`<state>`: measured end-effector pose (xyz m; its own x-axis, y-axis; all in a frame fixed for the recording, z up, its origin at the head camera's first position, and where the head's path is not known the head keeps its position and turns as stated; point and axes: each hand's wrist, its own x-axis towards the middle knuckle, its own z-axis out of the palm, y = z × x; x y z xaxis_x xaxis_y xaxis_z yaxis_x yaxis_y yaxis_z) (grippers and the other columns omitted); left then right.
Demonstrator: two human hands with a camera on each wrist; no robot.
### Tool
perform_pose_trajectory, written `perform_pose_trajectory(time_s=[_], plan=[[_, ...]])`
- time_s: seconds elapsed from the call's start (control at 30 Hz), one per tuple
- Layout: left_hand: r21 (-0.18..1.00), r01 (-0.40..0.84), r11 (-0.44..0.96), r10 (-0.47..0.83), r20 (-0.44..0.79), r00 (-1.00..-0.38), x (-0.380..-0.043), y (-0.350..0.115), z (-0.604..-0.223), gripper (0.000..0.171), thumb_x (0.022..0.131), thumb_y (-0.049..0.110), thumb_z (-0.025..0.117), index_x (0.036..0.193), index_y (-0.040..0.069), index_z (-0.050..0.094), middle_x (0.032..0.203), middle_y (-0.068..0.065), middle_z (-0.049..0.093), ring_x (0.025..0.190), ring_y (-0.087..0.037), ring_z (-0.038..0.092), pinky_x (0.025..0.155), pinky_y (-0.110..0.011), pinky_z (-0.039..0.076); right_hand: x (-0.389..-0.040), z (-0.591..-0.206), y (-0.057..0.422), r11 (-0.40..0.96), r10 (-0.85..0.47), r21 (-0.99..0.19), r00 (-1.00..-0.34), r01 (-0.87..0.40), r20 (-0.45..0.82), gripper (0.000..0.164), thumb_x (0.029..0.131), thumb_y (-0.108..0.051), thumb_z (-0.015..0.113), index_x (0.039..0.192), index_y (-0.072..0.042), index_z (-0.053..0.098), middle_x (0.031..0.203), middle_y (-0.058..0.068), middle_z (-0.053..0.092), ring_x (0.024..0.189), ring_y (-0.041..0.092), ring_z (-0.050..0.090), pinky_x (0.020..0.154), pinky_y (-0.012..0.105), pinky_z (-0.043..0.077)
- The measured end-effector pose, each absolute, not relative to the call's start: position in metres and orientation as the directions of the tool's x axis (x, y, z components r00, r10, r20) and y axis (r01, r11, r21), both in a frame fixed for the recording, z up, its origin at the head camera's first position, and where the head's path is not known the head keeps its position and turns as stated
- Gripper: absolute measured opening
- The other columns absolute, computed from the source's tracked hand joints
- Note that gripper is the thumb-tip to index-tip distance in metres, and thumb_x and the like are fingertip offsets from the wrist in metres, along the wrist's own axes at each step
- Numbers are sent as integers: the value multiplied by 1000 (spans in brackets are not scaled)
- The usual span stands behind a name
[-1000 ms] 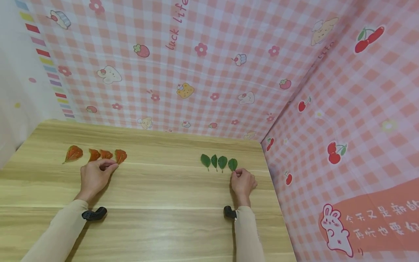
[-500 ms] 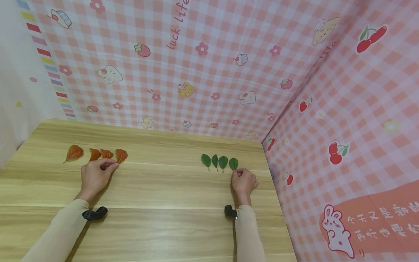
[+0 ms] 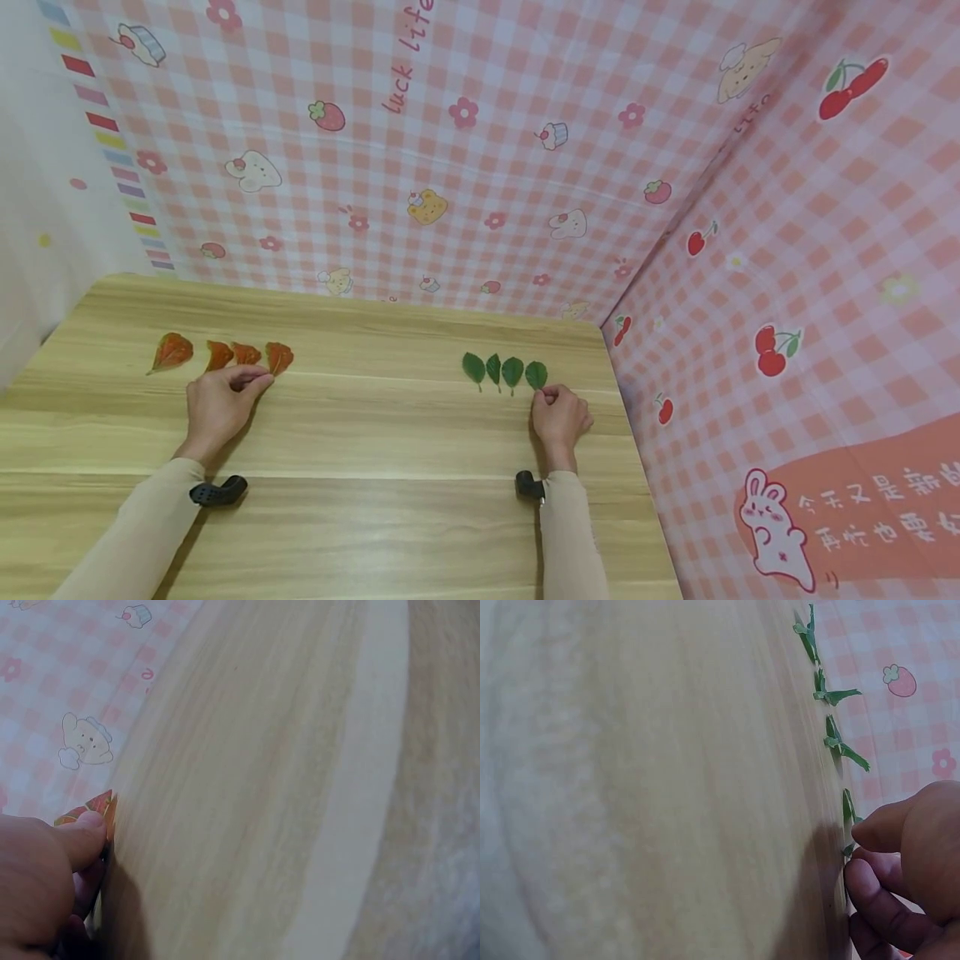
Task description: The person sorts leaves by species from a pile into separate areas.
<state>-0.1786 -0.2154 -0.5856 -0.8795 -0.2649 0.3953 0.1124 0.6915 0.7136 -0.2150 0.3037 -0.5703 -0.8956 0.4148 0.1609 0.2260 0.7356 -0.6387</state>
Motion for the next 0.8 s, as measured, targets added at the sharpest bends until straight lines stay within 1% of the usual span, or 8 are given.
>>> perform_pose_trajectory(time_s=[0.13, 0.23, 0.3, 0.37, 0.63, 0.8], plan=[[724, 107, 682, -270, 385, -882, -178, -217, -587, 14, 96, 12, 92, 104, 1, 89, 91, -18, 87, 76, -30, 82, 76, -7, 38, -215, -570, 304, 728, 415, -646, -898, 228, 150, 19, 103, -21, 76, 103, -3, 83, 97, 19, 82, 106, 45, 72, 110, 68, 39], [734, 106, 671, -274, 378, -884, -178, -217, -587, 14, 96, 12, 92, 105, 1, 89, 92, -19, 87, 74, -23, 80, 73, -1, 36, -215, -570, 304, 724, 411, -652, -900, 225, 146, 20, 104, -22, 76, 103, -4, 83, 98, 19, 82, 106, 45, 71, 110, 68, 38], [737, 104, 667, -275, 374, -886, -178, -218, -587, 15, 96, 12, 92, 105, 1, 89, 92, -19, 87, 74, -19, 79, 73, -1, 36, -215, -570, 304, 720, 409, -658, -901, 222, 144, 20, 104, -22, 76, 104, -4, 83, 99, 20, 82, 107, 45, 70, 111, 68, 37], [741, 101, 664, -277, 369, -887, -178, -218, -587, 15, 96, 12, 92, 105, 1, 89, 92, -19, 87, 74, -18, 79, 72, -1, 36, -214, -570, 304, 719, 408, -659, -901, 220, 144, 20, 103, -22, 76, 105, -4, 84, 100, 20, 82, 108, 45, 70, 111, 67, 37], [746, 96, 659, -270, 354, -896, -178, -219, -588, 15, 98, 13, 90, 107, 0, 88, 93, -19, 87, 76, -22, 80, 69, 0, 38, -211, -570, 303, 725, 402, -661, -899, 195, 175, 21, 102, -22, 77, 105, -2, 83, 100, 21, 82, 109, 46, 70, 112, 66, 38], [754, 93, 650, -261, 337, -904, -177, -220, -587, 18, 100, 14, 89, 110, -1, 87, 96, -19, 87, 77, -20, 80, 69, 0, 39, -210, -571, 305, 712, 397, -681, -899, 175, 184, 22, 101, -21, 78, 104, 0, 82, 98, 23, 81, 107, 47, 70, 113, 66, 38]])
